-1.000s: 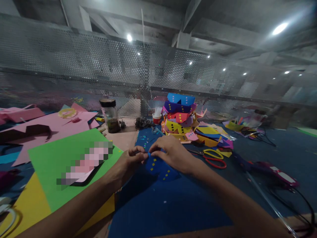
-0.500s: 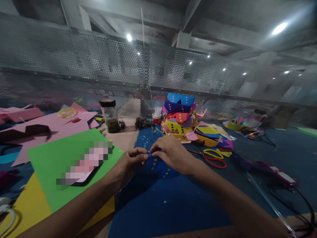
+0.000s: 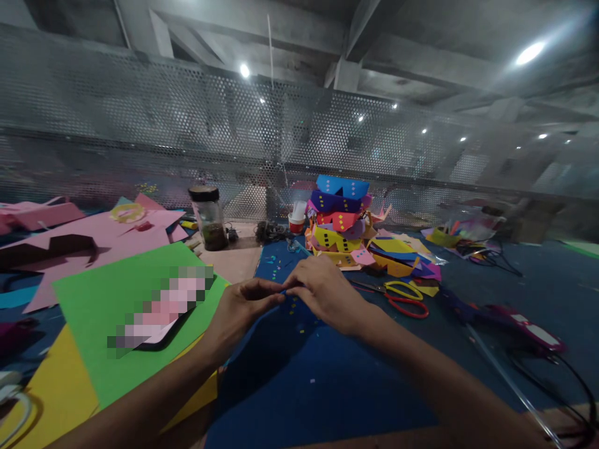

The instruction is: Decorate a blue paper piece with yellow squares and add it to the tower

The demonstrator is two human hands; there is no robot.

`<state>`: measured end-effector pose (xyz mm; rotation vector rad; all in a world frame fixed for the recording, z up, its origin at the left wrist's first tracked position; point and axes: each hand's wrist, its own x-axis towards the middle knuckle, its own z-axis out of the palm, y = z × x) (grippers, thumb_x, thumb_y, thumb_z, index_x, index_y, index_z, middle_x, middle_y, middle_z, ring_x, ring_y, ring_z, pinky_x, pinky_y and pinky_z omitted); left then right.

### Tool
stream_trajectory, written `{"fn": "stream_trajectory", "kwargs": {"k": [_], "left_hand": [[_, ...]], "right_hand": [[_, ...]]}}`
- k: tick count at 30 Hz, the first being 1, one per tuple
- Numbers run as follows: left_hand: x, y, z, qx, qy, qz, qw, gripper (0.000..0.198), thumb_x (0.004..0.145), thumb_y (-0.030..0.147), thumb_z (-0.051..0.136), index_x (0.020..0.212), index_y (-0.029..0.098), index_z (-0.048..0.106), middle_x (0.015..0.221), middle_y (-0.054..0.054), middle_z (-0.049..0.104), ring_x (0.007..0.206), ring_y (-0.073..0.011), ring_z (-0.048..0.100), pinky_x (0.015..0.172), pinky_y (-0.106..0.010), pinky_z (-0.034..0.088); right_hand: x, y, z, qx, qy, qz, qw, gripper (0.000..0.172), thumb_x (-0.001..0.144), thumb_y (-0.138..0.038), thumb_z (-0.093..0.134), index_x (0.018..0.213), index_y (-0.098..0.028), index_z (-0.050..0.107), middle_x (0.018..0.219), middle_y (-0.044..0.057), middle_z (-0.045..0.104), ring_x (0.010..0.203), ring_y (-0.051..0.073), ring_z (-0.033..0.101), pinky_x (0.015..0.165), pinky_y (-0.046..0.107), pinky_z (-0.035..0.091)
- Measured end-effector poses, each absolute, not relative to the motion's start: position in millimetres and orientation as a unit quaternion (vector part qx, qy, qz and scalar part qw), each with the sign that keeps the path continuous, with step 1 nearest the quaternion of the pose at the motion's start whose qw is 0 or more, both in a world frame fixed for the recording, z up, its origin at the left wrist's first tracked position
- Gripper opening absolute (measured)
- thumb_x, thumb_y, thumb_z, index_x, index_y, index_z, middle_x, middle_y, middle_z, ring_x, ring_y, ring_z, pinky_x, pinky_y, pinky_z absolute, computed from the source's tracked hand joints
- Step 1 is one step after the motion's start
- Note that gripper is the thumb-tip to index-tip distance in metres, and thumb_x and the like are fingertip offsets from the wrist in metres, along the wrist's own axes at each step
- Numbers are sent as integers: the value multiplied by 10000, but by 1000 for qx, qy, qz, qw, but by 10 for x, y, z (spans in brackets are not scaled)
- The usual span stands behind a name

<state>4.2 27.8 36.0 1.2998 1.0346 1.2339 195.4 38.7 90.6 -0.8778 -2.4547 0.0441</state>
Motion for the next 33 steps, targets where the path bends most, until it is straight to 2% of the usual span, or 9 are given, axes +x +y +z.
{"fn": "stream_trajectory", "kwargs": {"k": [8,15,33], "left_hand": [[31,290,325,528,458,538,471,202,619,273,833,798,196,778,770,-36,773,710,-182,672,635,-240,505],[55,259,342,538,468,525,464,183,644,284,818,798,194,777,778,-27,770,720,-160,655,672,-230,495],[104,203,395,561,430,548,448,66,679,237,779,729,202,755,766,-10,725,749,-161,622,683,-225,464]], "right_hand": [[1961,411,878,-333,-903,22,272,148,870,-199,651,1018,-198,644,953,28,667,932,183,561,842,321,355],[1943,409,864,-344,-898,18,274,44,860,-205,667,903,-199,668,880,13,666,886,174,562,824,310,346],[1940,372,891,-344,-899,20,271,45,858,-177,660,894,-202,668,886,12,662,891,178,548,823,317,333]]}}
